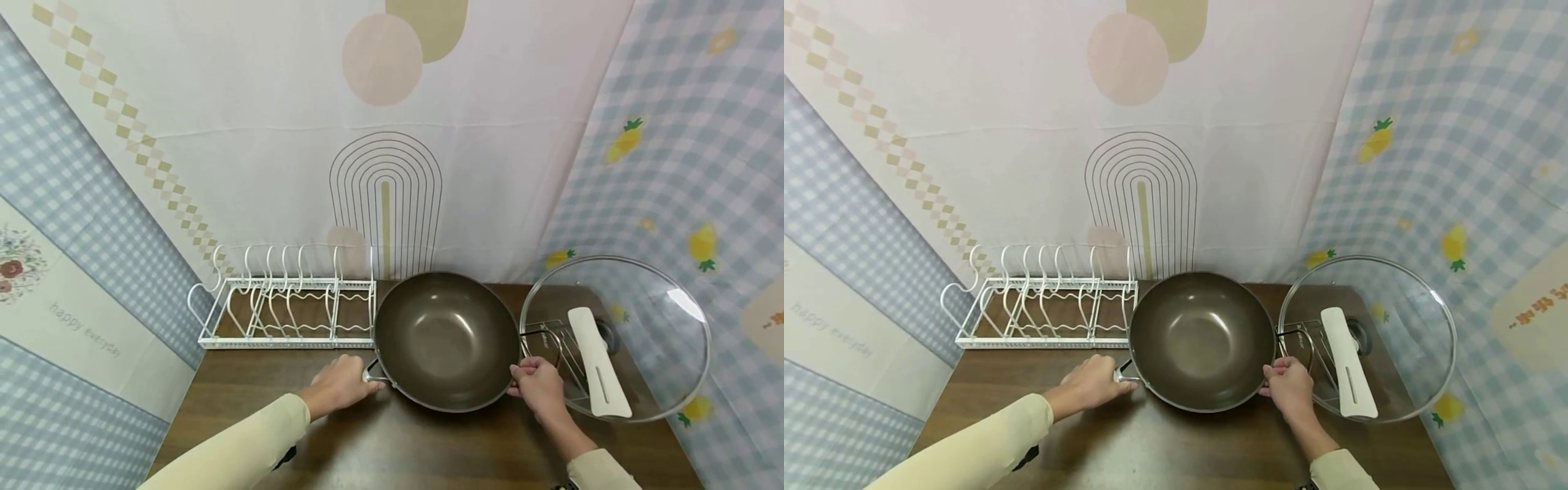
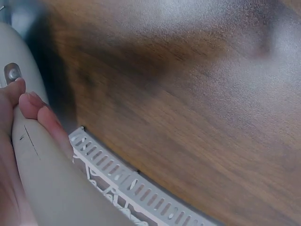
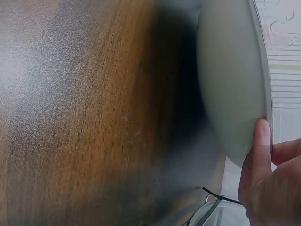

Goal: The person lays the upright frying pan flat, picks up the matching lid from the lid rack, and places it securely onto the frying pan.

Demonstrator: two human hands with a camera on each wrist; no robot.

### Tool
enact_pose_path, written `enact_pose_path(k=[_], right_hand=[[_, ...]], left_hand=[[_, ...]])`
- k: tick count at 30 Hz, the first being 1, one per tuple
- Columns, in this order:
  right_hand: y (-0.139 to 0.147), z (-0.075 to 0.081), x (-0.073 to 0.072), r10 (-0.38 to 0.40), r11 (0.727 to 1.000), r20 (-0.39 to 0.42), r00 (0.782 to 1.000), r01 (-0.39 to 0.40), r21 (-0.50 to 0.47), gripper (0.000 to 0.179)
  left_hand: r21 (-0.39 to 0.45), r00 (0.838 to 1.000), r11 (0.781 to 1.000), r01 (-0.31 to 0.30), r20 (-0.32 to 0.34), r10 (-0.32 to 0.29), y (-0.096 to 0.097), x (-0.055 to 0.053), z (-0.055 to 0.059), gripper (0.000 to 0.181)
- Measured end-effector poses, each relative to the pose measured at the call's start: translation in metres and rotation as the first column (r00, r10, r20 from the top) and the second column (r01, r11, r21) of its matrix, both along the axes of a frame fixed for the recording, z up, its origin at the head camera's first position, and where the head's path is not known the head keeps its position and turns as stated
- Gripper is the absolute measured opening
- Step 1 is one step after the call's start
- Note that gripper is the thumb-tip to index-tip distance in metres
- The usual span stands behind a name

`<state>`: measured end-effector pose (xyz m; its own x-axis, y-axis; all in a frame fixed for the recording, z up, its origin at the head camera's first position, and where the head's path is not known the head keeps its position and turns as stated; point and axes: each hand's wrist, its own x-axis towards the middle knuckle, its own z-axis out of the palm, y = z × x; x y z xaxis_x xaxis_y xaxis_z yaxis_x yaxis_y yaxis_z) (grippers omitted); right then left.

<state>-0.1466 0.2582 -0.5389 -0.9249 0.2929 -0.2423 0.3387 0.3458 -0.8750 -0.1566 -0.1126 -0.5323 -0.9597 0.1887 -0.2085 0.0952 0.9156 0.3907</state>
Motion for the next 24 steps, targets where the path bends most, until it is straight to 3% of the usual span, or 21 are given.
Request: enact_pose_path(k=[16,24], right_hand=[[-0.002,-0.015,-0.001,-0.01,0.992,0.041,0.999,0.015,-0.123,0.027],[-0.001,-0.012,0.0,-0.001,0.988,0.041,0.999,0.008,-0.156,0.027]], left_hand=[[-0.057,1.0,0.998,0.016,-0.014,-0.017,-0.005,-0.002,-0.008,0.052],[-0.06,0.999,0.998,0.025,-0.045,-0.027,-0.005,-0.005,-0.007,0.052]])
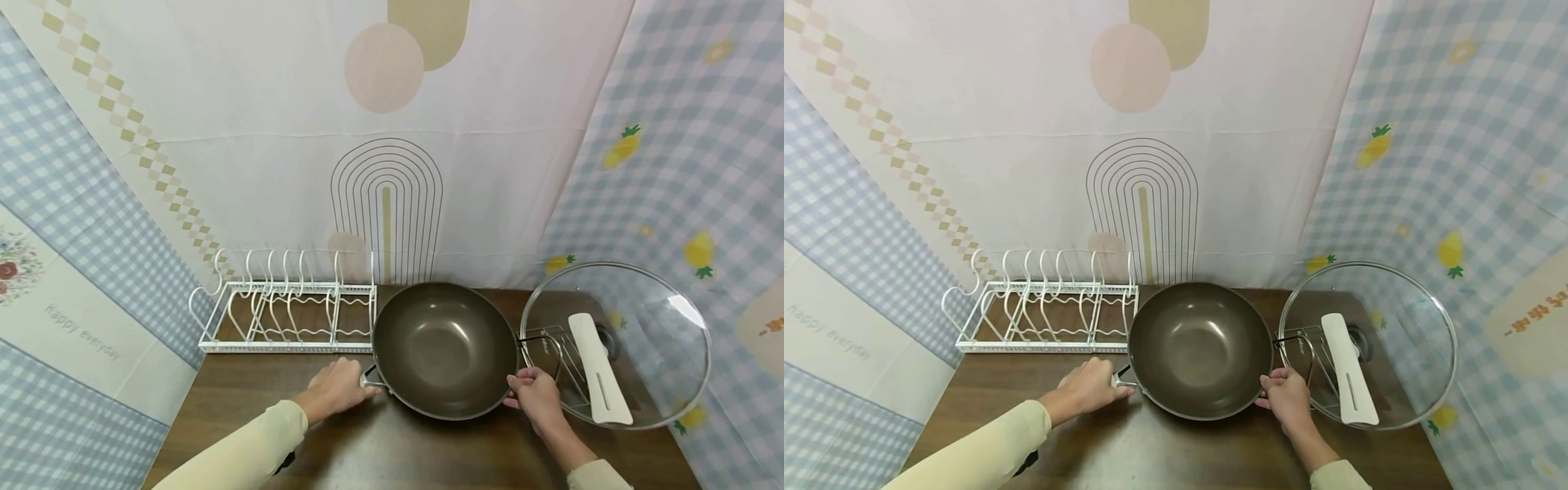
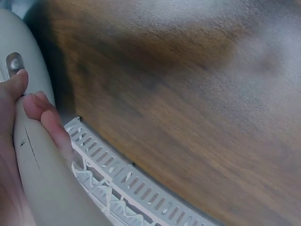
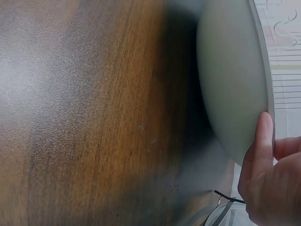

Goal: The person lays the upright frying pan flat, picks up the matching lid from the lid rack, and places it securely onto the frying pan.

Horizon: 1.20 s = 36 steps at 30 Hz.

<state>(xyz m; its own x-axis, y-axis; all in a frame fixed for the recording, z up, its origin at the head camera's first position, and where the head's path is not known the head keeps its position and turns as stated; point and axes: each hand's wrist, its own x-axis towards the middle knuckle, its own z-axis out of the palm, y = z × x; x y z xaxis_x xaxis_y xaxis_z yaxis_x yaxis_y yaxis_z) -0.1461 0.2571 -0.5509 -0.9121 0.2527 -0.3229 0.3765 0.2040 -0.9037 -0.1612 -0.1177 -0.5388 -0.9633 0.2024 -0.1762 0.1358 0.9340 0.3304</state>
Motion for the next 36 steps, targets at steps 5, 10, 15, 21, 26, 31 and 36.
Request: enact_pose_path(k=[5,10,15,21,26,31,36], right_hand=[[0.0,0.001,0.002,0.003,0.999,0.005,1.0,-0.003,-0.033,0.027],[0.003,0.001,0.004,0.028,0.999,0.018,0.999,-0.027,-0.036,0.027],[0.006,-0.001,0.004,0.056,0.998,0.011,0.998,-0.056,-0.02,0.028],[0.008,-0.001,0.004,0.083,0.997,0.004,0.997,-0.083,-0.003,0.03],[0.011,-0.003,0.006,0.103,0.994,0.007,0.995,-0.103,0.034,0.033],[0.013,-0.003,0.007,0.128,0.974,-0.008,0.992,-0.124,0.187,0.037],[0.015,-0.002,0.008,0.149,0.935,-0.008,0.989,-0.138,0.327,0.04]], left_hand=[[0.005,1.0,1.0,0.01,-0.001,-0.01,0.0,-0.001,0.0,0.051],[0.002,0.998,0.998,0.066,-0.016,-0.066,-0.001,-0.003,0.0,0.051],[0.02,0.993,0.994,0.11,-0.034,-0.109,-0.003,-0.005,0.0,0.051],[0.022,0.992,0.993,0.118,-0.051,-0.117,-0.004,-0.006,0.002,0.049],[0.034,0.99,0.992,0.126,-0.069,-0.123,-0.004,-0.008,0.004,0.05],[0.056,0.985,0.99,0.129,-0.119,-0.121,-0.005,-0.012,0.006,0.054],[0.079,0.979,0.987,0.14,-0.161,-0.126,-0.007,-0.015,0.008,0.045]])
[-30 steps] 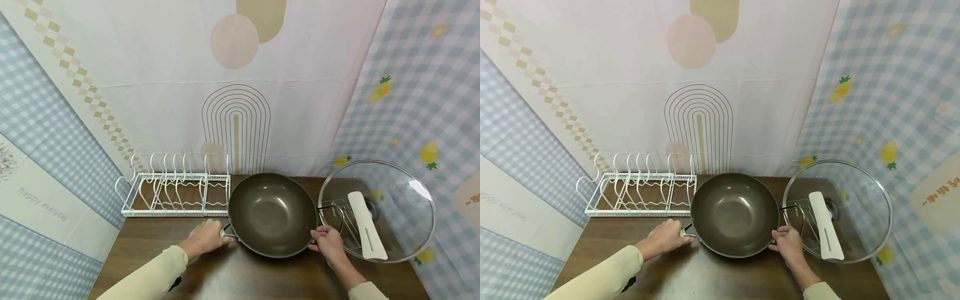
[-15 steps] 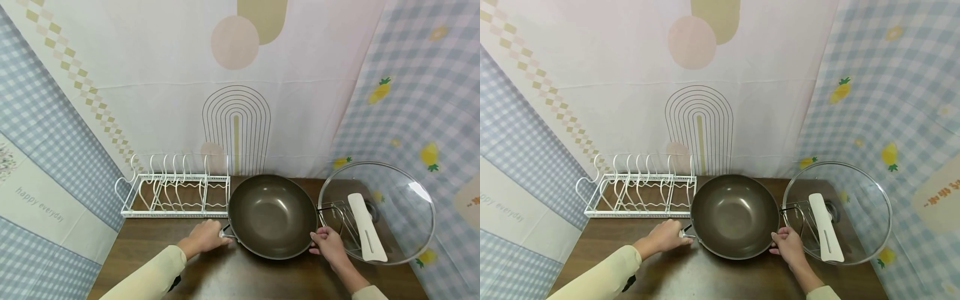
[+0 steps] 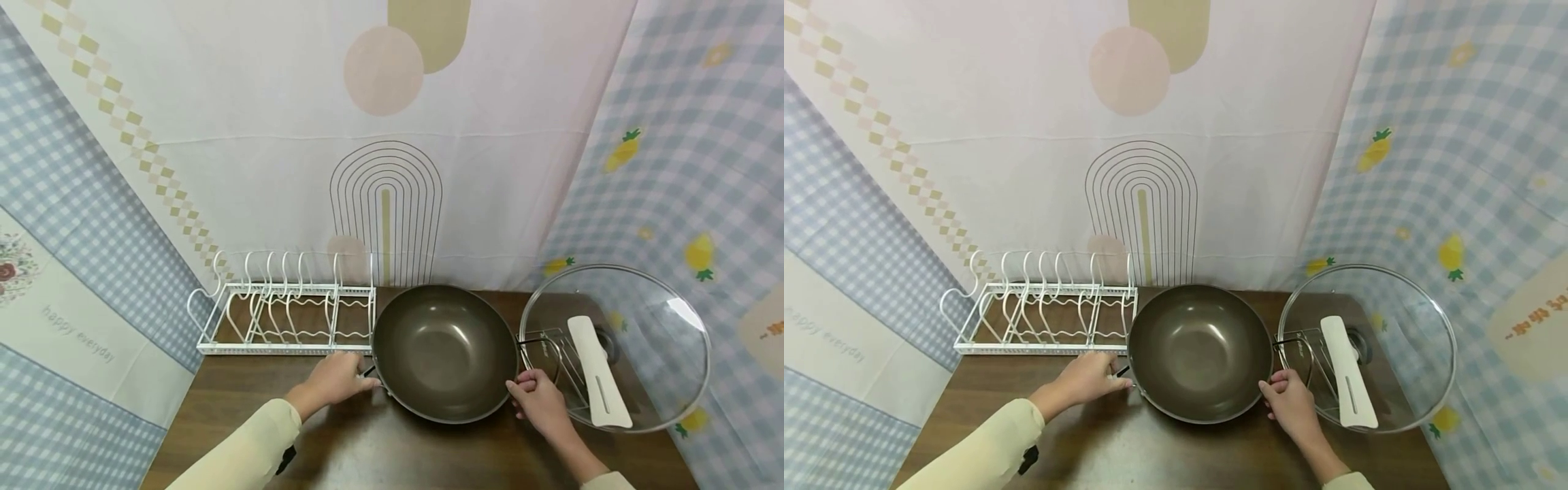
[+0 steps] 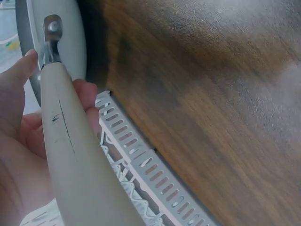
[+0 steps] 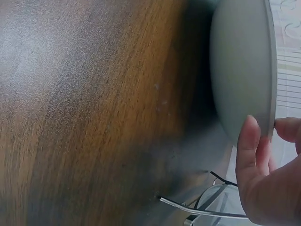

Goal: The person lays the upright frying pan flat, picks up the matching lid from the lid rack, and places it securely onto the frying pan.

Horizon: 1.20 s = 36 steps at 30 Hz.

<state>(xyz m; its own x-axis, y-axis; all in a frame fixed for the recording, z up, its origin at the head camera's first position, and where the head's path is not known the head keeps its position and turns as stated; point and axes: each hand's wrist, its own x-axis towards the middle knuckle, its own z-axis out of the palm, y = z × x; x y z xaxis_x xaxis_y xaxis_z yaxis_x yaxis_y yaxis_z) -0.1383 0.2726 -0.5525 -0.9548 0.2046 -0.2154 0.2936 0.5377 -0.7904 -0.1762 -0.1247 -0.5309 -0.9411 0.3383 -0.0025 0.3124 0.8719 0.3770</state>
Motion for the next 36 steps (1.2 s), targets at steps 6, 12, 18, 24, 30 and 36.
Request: enact_pose_path(k=[6,12,18,24,30,36], right_hand=[[0.001,0.011,0.001,0.025,0.999,-0.019,1.0,-0.024,0.025,0.04],[0.002,0.022,0.0,0.04,0.999,-0.032,0.999,-0.04,0.007,0.04],[0.0,0.033,0.001,0.059,0.998,-0.033,0.998,-0.059,0.018,0.04],[-0.003,0.038,0.001,0.07,0.997,-0.046,0.996,-0.069,0.024,0.038],[-0.003,0.045,0.0,0.086,0.996,-0.079,0.993,-0.084,0.039,0.033],[-0.003,0.056,0.001,0.111,0.993,-0.095,0.989,-0.105,0.058,0.038]], left_hand=[[0.067,0.999,0.997,-0.036,-0.02,0.038,0.0,-0.001,0.01,0.039],[0.146,0.997,0.987,-0.069,-0.008,0.071,0.002,-0.001,0.023,0.038],[0.191,0.996,0.978,-0.086,0.003,0.087,0.005,0.003,0.034,0.035],[0.245,0.997,0.966,-0.078,-0.002,0.081,0.009,0.007,0.041,0.035],[0.305,0.998,0.951,-0.039,-0.034,0.052,0.013,0.01,0.045,0.031],[0.343,0.997,0.939,-0.015,-0.064,0.04,0.018,0.016,0.047,0.032]])
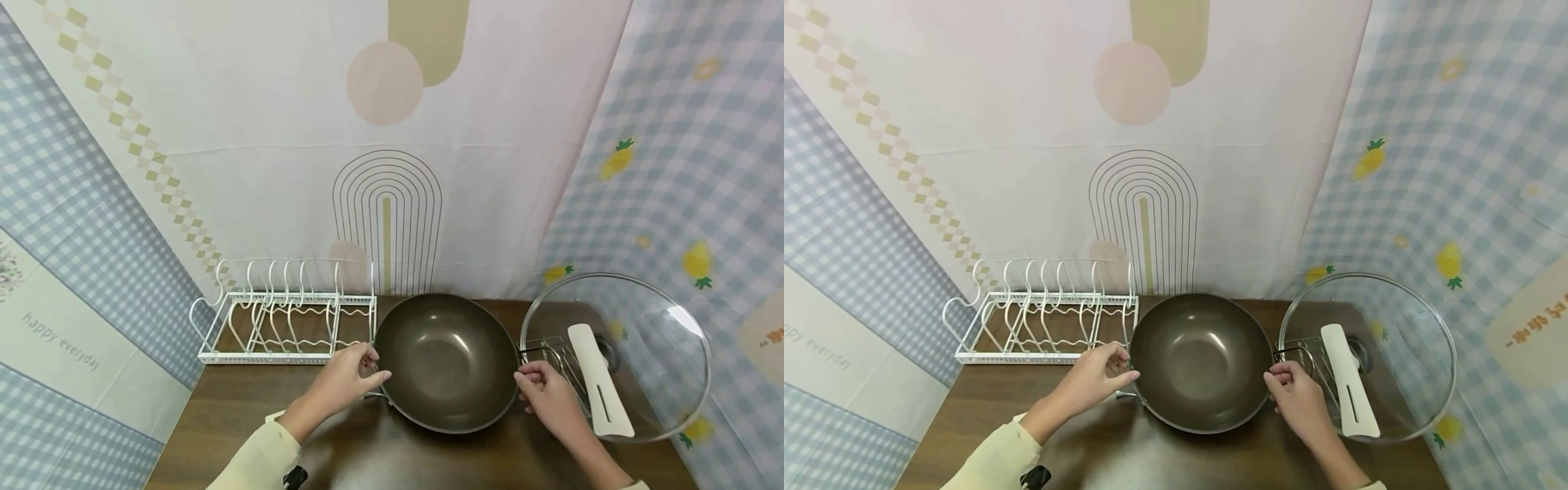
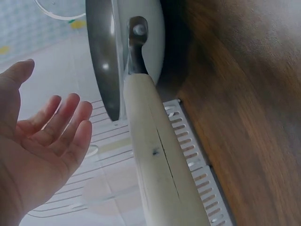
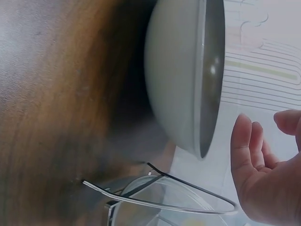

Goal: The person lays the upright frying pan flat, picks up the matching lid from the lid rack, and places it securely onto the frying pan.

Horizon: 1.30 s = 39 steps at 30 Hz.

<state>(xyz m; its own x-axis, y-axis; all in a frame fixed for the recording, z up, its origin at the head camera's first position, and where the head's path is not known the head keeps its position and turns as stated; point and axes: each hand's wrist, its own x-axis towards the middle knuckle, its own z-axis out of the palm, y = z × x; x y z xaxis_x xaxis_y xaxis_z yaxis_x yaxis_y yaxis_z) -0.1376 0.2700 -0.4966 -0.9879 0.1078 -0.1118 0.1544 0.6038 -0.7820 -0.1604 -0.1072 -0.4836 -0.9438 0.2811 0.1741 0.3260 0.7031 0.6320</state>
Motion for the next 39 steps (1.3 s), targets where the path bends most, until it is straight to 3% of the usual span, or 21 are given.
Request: enact_pose_path(k=[8,19,26,35,39], right_hand=[[0.0,0.012,0.0,0.033,0.999,-0.04,0.999,-0.031,0.032,0.043],[0.011,0.023,-0.003,0.13,0.989,-0.076,0.989,-0.135,-0.062,0.043],[0.019,0.031,-0.001,0.187,0.975,-0.111,0.976,-0.199,-0.101,0.044],[0.025,0.04,0.003,0.205,0.969,-0.097,0.974,-0.216,-0.118,0.046],[0.027,0.046,0.004,0.206,0.968,-0.111,0.972,-0.219,-0.125,0.044]], left_hand=[[0.059,0.999,0.998,-0.003,-0.047,0.006,0.008,-0.002,0.004,0.033],[0.227,0.999,0.973,0.052,-0.015,-0.05,0.025,-0.004,-0.002,0.033],[0.251,0.998,0.966,0.064,-0.009,-0.064,0.033,-0.005,-0.004,0.034],[0.307,0.993,0.948,0.085,0.053,-0.106,0.044,-0.009,-0.005,0.037],[0.29,0.992,0.952,0.099,0.049,-0.118,0.052,-0.01,-0.003,0.039]])
